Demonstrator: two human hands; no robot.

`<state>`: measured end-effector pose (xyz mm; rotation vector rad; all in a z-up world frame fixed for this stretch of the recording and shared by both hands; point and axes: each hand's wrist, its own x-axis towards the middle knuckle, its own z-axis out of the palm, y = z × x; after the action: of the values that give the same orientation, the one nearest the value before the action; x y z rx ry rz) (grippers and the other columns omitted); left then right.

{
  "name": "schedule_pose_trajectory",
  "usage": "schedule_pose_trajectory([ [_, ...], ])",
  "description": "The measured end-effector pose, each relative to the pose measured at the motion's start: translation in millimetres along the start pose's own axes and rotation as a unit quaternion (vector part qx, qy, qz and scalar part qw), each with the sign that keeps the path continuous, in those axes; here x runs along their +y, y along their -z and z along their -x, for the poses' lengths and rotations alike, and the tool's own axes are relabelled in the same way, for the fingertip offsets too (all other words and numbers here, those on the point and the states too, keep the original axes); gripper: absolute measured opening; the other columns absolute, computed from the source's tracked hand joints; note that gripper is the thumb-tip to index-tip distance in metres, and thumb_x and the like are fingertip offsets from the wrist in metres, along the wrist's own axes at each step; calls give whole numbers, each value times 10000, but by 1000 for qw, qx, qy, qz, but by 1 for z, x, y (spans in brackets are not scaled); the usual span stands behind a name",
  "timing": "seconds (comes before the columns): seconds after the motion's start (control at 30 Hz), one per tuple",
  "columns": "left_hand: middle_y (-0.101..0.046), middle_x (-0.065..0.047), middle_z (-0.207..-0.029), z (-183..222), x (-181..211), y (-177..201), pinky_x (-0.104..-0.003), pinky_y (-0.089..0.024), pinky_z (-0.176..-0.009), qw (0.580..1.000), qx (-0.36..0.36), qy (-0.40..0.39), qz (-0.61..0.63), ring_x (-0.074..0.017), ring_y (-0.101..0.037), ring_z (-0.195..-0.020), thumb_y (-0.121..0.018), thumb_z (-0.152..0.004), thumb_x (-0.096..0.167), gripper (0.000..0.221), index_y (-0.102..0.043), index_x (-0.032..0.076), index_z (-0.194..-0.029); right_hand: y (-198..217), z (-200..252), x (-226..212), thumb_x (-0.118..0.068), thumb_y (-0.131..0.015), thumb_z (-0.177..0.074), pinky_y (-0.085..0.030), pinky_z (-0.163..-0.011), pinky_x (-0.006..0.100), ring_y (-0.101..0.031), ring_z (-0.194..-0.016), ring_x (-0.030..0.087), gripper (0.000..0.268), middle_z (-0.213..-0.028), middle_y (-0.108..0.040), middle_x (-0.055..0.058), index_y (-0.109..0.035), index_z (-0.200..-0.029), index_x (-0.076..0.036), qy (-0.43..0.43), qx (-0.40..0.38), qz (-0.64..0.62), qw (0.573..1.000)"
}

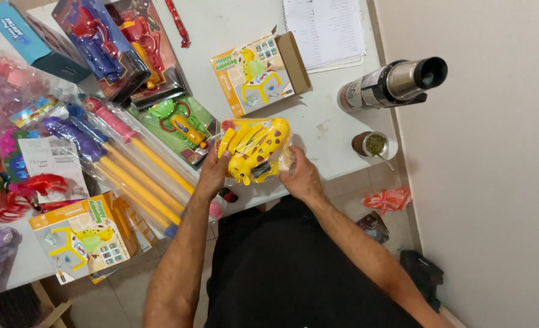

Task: Unboxing and assembling a battery-operated giraffe toy, including battery installation and part attachment.

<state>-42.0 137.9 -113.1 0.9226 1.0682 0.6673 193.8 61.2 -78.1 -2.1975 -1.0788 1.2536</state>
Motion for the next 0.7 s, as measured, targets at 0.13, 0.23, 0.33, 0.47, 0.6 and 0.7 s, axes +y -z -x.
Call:
schedule_pose_trajectory([
  [0.13, -579, -169, -1452, 9, 22, -33, -602, -43, -1209, 972, 42, 141, -185, -322, -501, -1407, -527, -1031, 483, 629, -440, 186, -1579, -23, -38, 111, -361, -804, -793, -588, -880, 385, -734, -1048, 277, 415, -1077, -754, 76, -734, -1197, -303, -135, 82, -46, 986],
  [0.23, -630, -182, -1383, -5, -2, -26, -522, -244, -1207, 967, 50, 174, -178, -339, -561, -1343, -543, -1029, 473, 571, -524, 191, -1525, -6, -35, 141, -73, -700, -775, -593, -634, 272, -742, -751, 156, 313, -819, -768, 117, -747, -1079, -131, -145, 153, -240, 948],
  [0.33, -644, -194, -1333, -23, -37, -12, -489, -267, -1202, 964, 57, 200, -167, -335, -574, -1300, -562, -1025, 450, 566, -548, 148, -1503, 2, -26, 175, 60, -701, -793, -550, -571, 175, -706, -681, 99, 277, -856, -747, 36, -591, -949, -140, -145, 157, -412, 886],
  [0.47, -674, -65, -1310, -34, -58, 7, -481, -295, -1184, 922, 41, 252, -290, -278, -591, -1301, -589, -958, 602, 530, -566, 401, -1448, -1, -19, 197, 98, -674, -820, -594, -591, 217, -715, -688, 144, 312, -889, -739, 67, -542, -974, -140, -152, 146, -446, 870],
  [0.6, -654, -151, -1339, -47, -79, 28, -462, -408, -1141, 923, 43, 210, -319, -327, -568, -1323, -626, -958, 498, 483, -627, 296, -1396, -4, -14, 184, 87, -634, -853, -616, -657, 232, -714, -749, 142, 275, -892, -708, 49, -559, -1013, -124, -152, 128, -422, 885],
  [0.7, -650, -169, -1351, -42, -51, 24, -474, -416, -1133, 917, 59, 202, -340, -336, -566, -1332, -585, -983, 430, 504, -580, 279, -1464, -8, -15, 169, -230, -819, -896, -602, -732, 294, -672, -900, 167, 448, -1049, -660, 83, -545, -1219, -82, -188, 171, -319, 913],
])
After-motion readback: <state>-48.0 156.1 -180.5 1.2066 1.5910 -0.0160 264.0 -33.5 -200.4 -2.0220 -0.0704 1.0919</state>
